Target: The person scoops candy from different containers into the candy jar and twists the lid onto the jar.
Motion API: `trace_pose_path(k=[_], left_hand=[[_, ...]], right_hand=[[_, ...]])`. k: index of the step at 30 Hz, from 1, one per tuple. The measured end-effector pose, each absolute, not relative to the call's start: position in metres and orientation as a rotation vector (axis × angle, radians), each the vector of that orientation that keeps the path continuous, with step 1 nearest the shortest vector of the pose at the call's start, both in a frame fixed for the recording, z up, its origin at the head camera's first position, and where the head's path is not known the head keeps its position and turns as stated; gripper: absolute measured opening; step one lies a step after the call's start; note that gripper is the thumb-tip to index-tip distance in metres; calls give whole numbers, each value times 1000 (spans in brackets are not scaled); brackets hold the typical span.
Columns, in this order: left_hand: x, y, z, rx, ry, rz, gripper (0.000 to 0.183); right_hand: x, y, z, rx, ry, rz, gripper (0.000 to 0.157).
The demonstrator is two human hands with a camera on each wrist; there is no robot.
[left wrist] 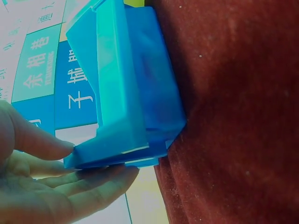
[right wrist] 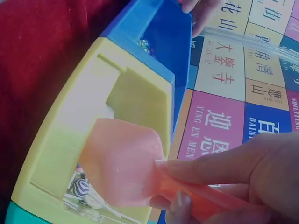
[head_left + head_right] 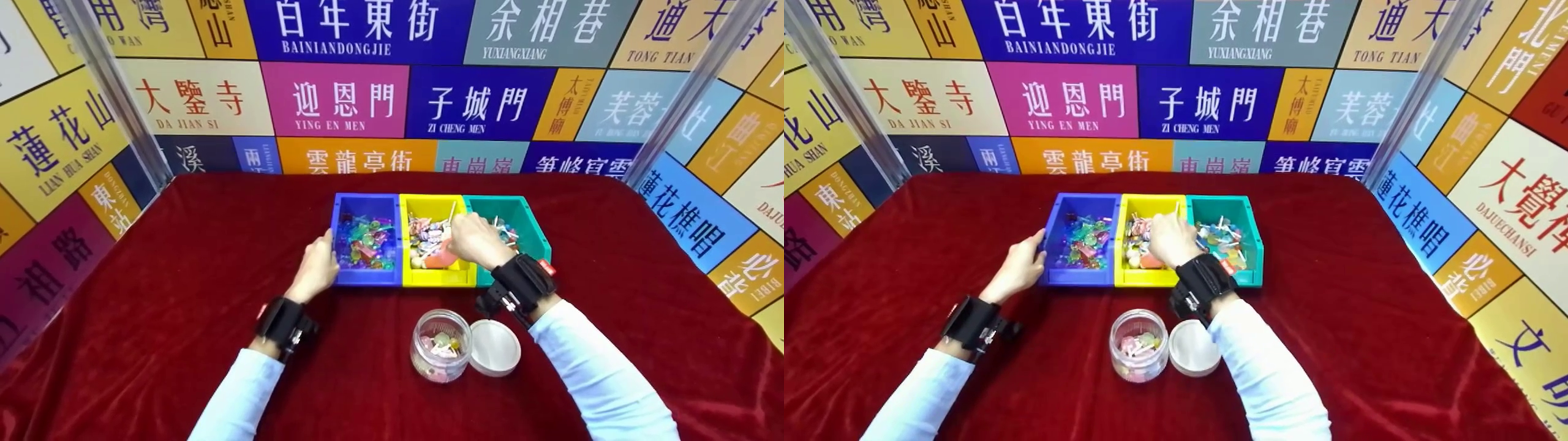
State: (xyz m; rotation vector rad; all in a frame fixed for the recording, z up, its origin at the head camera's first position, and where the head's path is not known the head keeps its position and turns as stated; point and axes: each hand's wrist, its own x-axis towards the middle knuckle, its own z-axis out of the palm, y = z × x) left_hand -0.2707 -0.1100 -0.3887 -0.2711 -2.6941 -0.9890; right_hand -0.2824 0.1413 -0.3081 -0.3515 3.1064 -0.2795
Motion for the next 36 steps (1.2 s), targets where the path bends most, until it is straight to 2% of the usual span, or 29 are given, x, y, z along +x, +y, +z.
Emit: trace_pose_path(k=[6,13,25,36], left_hand=[[-270,-110,-388,-293,-2697,-978,49],[-269,-111,-387,-281,-2690,-993,50],[-271,-112,-384,-270,-2690,-986,51],[-269,-112,-386,-286,-2692,-994,49]], right_hand=[[-285,143,-311,-294,3110,-207,10],[-290,151,-316,-348,3110,-325,30],[-292,150,-336,-376,3113,-299,18],[-293,145,-365,-435,3187,-495,24]])
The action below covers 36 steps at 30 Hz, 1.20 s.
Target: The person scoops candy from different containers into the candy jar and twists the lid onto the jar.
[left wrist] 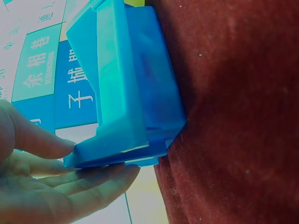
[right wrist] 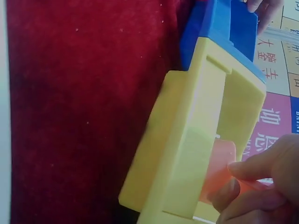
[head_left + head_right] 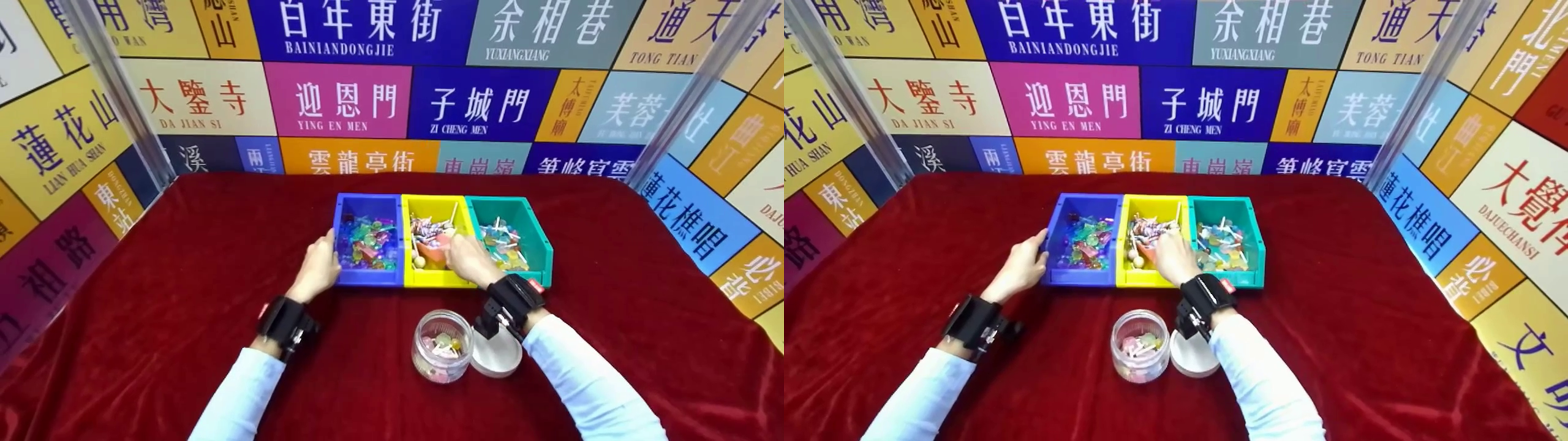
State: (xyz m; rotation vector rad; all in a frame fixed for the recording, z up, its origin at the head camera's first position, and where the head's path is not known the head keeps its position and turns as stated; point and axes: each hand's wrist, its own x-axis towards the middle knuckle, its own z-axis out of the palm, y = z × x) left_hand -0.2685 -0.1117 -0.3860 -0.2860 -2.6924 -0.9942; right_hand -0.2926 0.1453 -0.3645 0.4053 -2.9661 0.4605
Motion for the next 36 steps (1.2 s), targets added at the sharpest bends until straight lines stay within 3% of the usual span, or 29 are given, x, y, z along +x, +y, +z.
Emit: trace_pose_path(k=[7,36], left_hand=[[-268,-108,-388,-276,-2702,-992,50],[-270,-112,-388,-277,-2726,-1013,50]], right_hand=[[-294,150,-377,475,-2934,519,12],[-279,162,-378,461,-2744,798,17]])
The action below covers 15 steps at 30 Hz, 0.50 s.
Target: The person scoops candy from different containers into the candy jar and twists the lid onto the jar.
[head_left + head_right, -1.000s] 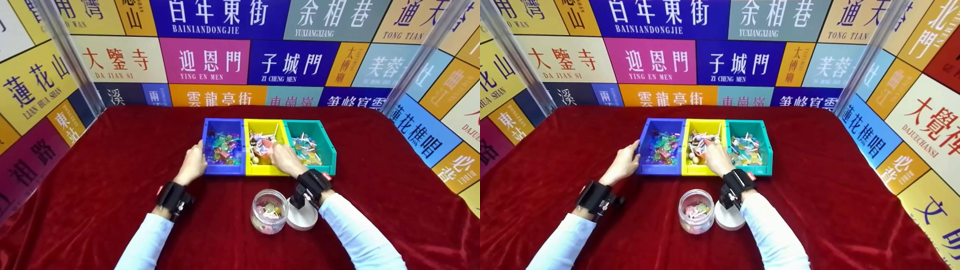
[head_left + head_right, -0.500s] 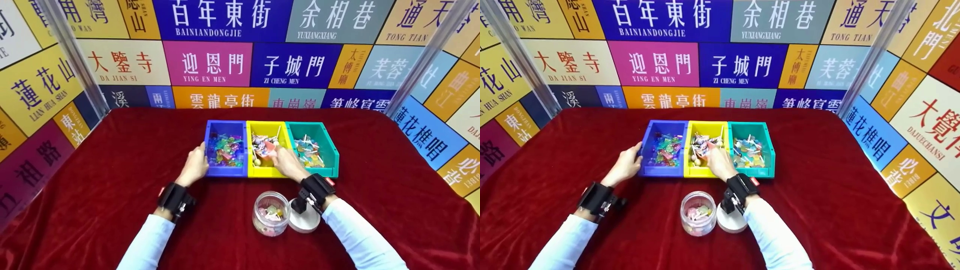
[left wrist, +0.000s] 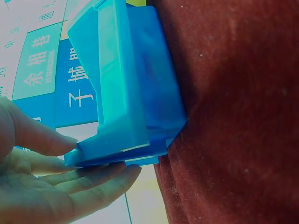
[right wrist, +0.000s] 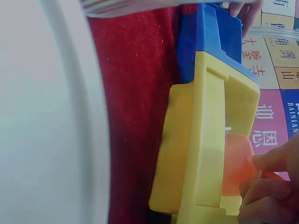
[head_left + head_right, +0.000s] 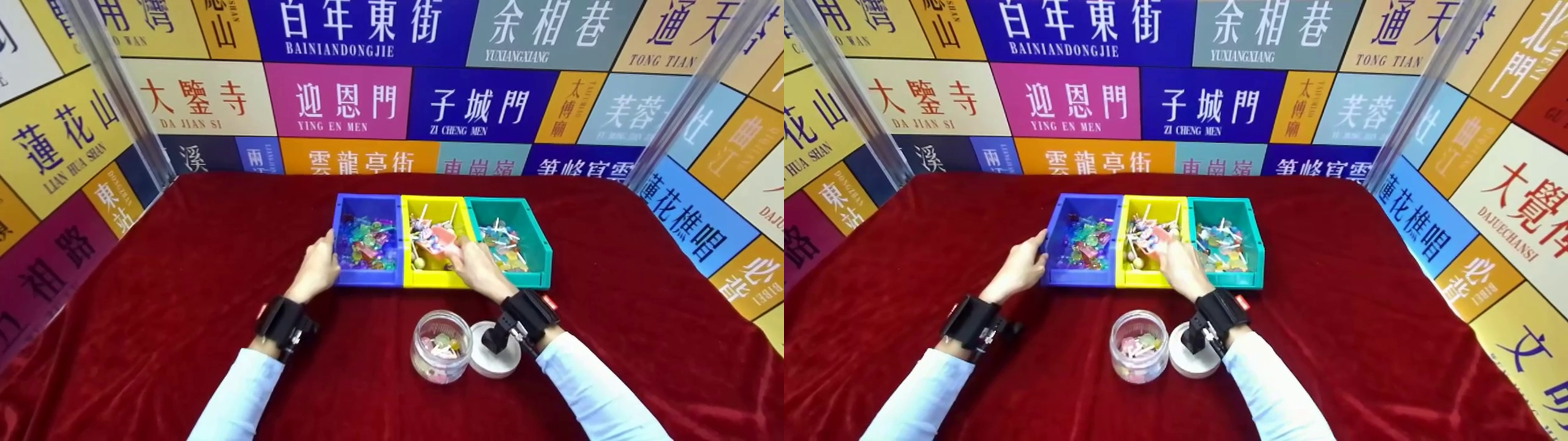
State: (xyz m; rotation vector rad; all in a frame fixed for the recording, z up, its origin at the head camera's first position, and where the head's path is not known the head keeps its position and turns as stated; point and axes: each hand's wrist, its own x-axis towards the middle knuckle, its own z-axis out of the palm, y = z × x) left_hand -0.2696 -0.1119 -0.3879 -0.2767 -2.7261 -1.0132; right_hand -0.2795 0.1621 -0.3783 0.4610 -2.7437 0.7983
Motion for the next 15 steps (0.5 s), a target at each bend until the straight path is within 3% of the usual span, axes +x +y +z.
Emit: trace_pose_path(k=[15], left_hand=[[-264,-105,-382,-297,-2623,-1045,52]], right_hand=[[-271,181,-373,399,-2692,971,26]])
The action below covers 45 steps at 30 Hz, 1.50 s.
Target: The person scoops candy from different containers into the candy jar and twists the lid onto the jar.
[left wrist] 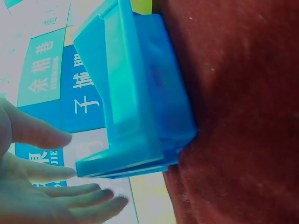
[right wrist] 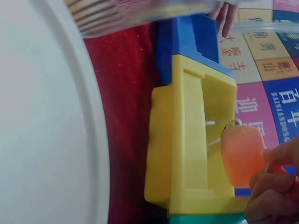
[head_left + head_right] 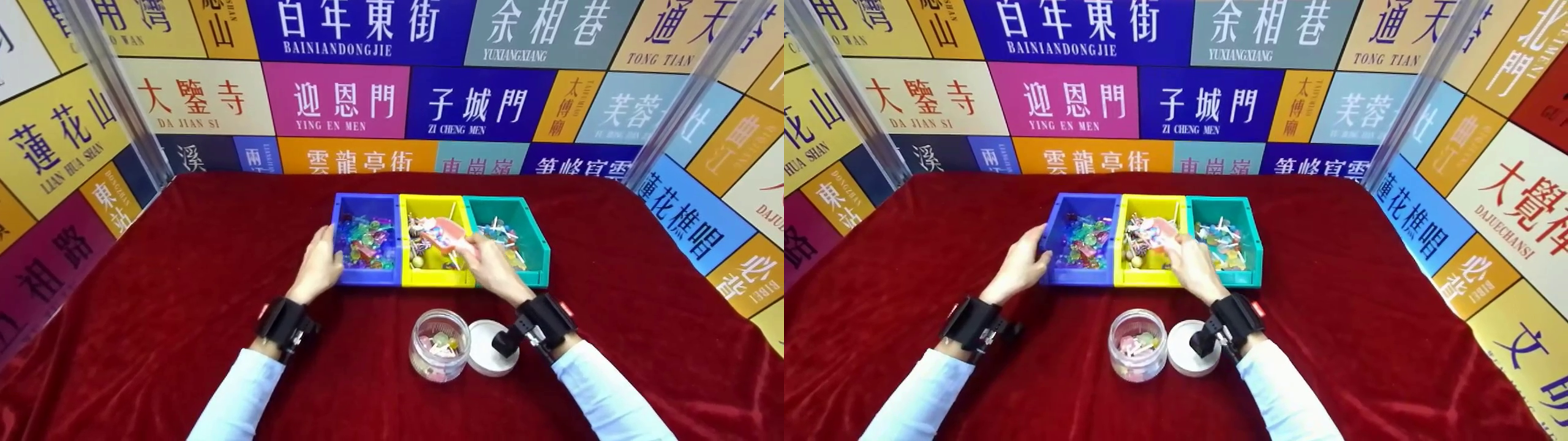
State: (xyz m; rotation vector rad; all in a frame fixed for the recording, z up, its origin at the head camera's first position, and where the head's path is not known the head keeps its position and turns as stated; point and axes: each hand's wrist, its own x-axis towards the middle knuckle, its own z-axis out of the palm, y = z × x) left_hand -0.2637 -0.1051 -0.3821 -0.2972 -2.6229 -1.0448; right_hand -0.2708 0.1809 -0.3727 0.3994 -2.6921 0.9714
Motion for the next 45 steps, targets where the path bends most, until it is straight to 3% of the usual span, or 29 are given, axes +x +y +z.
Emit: trace_pose_path(k=[9,19,31,38,45], left_hand=[[-257,-91,-377,-424,-2408,-1017,46],[-243,-73,-374,-761,-2355,-1164,40],[-229,-58,-378,-1284,-2619,-1492,52],[-221,-49,-381,-1377,-2785,-1444,70],[-217,-42,-382,-1447,-2887,-1309,77]], right_hand=[[-269,201,-374,381,-2661,1237,28],[-260,214,-368,346,-2617,1598,34],[-243,227,-358,371,-2482,1874,34],[-230,233,-351,442,-2459,1929,31],[-214,247,-349,538,-2490,1922,28]])
